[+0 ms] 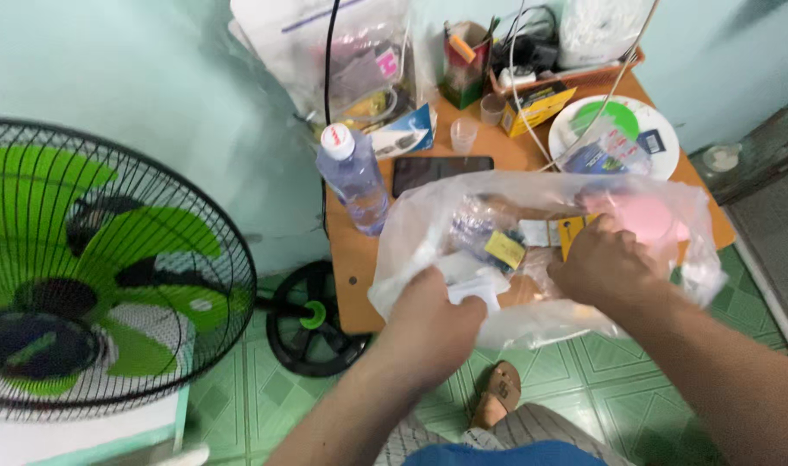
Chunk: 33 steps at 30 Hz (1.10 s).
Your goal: The person unpacks a plastic bag and removes several small boxes and packets, placing them on a red stool. The items include medicine boxes and other packaged goods.
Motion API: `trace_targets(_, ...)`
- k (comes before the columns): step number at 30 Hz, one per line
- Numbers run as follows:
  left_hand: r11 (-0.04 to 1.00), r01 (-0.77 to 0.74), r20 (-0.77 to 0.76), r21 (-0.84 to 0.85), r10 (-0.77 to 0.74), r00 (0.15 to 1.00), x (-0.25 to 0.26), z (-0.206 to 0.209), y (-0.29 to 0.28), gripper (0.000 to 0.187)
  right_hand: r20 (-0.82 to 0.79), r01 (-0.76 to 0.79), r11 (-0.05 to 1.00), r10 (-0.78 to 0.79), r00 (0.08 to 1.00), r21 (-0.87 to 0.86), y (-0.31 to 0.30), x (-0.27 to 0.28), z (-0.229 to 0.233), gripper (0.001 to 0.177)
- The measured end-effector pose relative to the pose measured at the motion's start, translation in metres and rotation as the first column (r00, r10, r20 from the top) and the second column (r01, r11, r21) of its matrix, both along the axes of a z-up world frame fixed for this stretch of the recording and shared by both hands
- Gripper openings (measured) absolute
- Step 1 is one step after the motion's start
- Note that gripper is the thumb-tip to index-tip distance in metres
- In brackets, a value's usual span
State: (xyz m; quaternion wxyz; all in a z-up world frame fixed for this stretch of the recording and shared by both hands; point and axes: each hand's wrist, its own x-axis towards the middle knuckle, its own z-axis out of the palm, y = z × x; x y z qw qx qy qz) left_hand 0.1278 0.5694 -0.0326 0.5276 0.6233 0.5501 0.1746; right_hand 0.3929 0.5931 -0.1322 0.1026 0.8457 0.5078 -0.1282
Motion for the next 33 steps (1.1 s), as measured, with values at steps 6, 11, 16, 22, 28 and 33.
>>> trace_targets(6,0.966,0.12,0.185,-0.227,-0.078,0.98,0.045,-0.001,0.027,0.05,0.038,0.094,0.995,-0.094,0.995,-0.018,-0.014,-0.017,0.02,0.092)
trace_targets(11,0.865,0.47,-0.267,-0.174,-0.501,0.823,0.065,-0.034,0.061,0.047,-0.094,0.093,0.982,-0.078,0.993,0.165,-0.013,-0.015,0.024,0.053)
trace_targets(16,0.779,0.552,-0.513,-0.298,-0.618,0.595,0.062,-0.039,0.067,0.054,-0.168,0.0,0.995,0.018,0.986,0.103,0.002,-0.015,0.03,0.03)
trace_targets(22,0.768,0.577,-0.531,-0.278,-0.623,0.574,0.058,-0.04,0.052,0.051,-0.06,-0.334,0.933,0.329,0.943,-0.133,0.022,-0.033,0.034,0.033)
trace_targets(28,0.787,0.56,-0.541,-0.259,-0.598,0.591,0.051,-0.055,0.043,0.057,-0.19,-0.463,0.869,0.431,0.882,-0.173,0.034,-0.033,0.037,0.037)
trace_targets(33,0.797,0.538,-0.519,-0.274,-0.594,0.615,0.039,-0.062,0.045,0.058,-0.174,-0.455,0.855,0.423,0.889,-0.249,0.038,-0.034,0.039,0.055)
